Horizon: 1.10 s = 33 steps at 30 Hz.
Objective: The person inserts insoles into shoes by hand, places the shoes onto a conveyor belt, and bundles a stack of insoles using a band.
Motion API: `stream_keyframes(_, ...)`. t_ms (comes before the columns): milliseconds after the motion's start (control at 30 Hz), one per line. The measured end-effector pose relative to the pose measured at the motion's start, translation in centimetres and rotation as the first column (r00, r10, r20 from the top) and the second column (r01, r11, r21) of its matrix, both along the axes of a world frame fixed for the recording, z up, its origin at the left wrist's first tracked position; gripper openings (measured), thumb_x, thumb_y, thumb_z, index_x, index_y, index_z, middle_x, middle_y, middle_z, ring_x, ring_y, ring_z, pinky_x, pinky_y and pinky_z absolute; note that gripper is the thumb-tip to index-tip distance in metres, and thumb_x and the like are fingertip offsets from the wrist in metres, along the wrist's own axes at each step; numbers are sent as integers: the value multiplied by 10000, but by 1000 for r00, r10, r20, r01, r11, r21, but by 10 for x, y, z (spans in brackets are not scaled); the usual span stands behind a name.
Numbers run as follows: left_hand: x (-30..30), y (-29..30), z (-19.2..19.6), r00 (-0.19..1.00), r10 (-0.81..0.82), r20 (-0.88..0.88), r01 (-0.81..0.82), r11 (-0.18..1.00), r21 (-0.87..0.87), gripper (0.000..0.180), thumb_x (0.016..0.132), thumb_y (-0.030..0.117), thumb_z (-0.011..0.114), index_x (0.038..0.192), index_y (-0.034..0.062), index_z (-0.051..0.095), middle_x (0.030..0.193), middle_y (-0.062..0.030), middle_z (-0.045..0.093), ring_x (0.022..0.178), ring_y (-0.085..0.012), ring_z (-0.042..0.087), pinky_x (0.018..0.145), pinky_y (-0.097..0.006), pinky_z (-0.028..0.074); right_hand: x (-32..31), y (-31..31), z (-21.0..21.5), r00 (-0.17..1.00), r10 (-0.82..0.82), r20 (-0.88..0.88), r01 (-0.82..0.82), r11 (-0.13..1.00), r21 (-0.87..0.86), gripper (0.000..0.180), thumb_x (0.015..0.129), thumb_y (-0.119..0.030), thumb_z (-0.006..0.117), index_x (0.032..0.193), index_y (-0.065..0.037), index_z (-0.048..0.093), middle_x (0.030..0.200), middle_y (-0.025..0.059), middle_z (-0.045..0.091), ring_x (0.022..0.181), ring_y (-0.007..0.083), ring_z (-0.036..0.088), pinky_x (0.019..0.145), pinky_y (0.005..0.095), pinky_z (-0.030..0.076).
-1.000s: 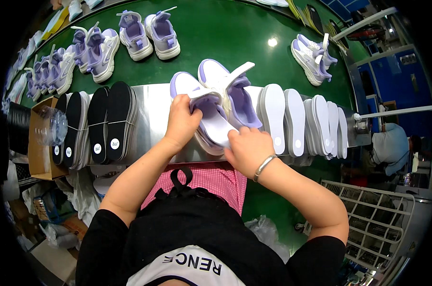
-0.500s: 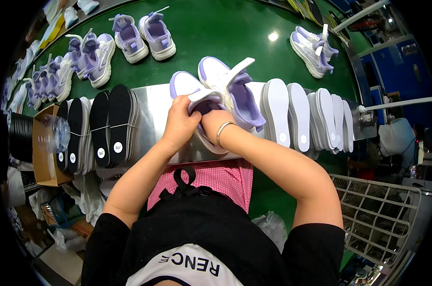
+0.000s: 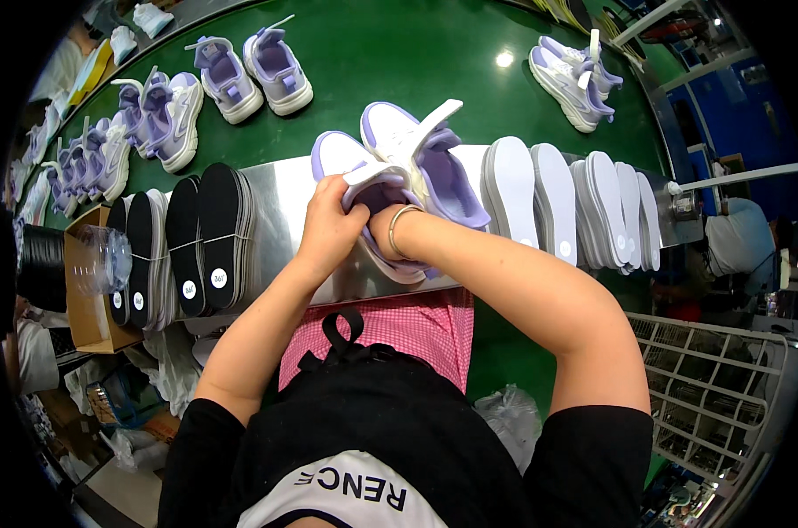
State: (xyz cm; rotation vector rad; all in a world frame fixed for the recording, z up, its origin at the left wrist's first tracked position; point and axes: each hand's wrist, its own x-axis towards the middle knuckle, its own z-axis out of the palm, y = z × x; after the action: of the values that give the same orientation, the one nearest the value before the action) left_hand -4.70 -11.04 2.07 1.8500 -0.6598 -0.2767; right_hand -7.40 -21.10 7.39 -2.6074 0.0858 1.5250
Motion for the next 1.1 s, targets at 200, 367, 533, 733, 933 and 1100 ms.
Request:
stream_keyframes(200, -3, -3, -7, 999, 23, 41, -20, 998, -62, 382, 629, 25, 516, 1007, -22, 515, 935, -194, 507, 890, -333, 483, 802, -363, 391, 0, 8, 8, 996, 83, 38, -76, 984, -158, 687, 681, -216, 612, 1288, -107, 309, 1343, 121, 271, 1248, 242, 244, 1007, 326, 227)
stream_keyframes(367, -3, -4, -6, 1000, 13, 1, -13, 999, -53, 370, 628, 20, 515, 996, -23, 515, 920, -187, 507, 881, -333, 483, 790, -360, 393, -4, 4, 19, 976, 217, 0, -214, 962, -167, 626, 725, -194, 551, 1285, -79, 296, 1321, 129, 300, 1231, 235, 277, 1003, 336, 218)
stream_keyframes(533, -5, -6, -8, 996, 23, 84, -16, 996, -84, 362, 629, 18, 514, 989, -21, 520, 919, -182, 501, 860, -327, 486, 773, -360, 396, -34, -9, 21, 996, 88, 33, -87, 996, -37, 300, 698, -174, 516, 937, 4, 555, 852, 176, 609, 850, 275, 588, 816, 405, 375)
stream_keyframes(733, -5, -9, -11, 999, 37, -31, -38, 998, -58, 371, 634, 20, 510, 1003, -18, 521, 933, -176, 492, 837, -307, 497, 740, -348, 407, -46, -14, -1, 994, 88, 57, -86, 995, -42, 310, 725, -159, 464, 988, -22, 554, 956, 149, 600, 923, 276, 565, 888, 511, 244)
stream_keyframes(933, -5, -6, -13, 1000, 12, 5, -12, 995, -95, 344, 672, 52, 534, 1010, -10, 520, 925, -167, 493, 803, -283, 504, 706, -334, 415, -59, -19, -12, 889, -37, 456, -39, 987, 155, 528, 677, -143, 510, 1156, -12, 332, 1031, 158, 551, 999, 256, 517, 864, 449, 291)
stream_keyframes(1100, -1, -10, -10, 998, 58, -26, -62, 984, -167, 273, 764, 156, 541, 985, -3, 534, 897, -153, 504, 799, -274, 502, 709, -331, 406, -45, -31, -10, 948, -51, 314, -22, 974, 224, 496, 665, -207, 520, 1104, -23, 381, 968, 154, 578, 943, 275, 541, 855, 426, 313)
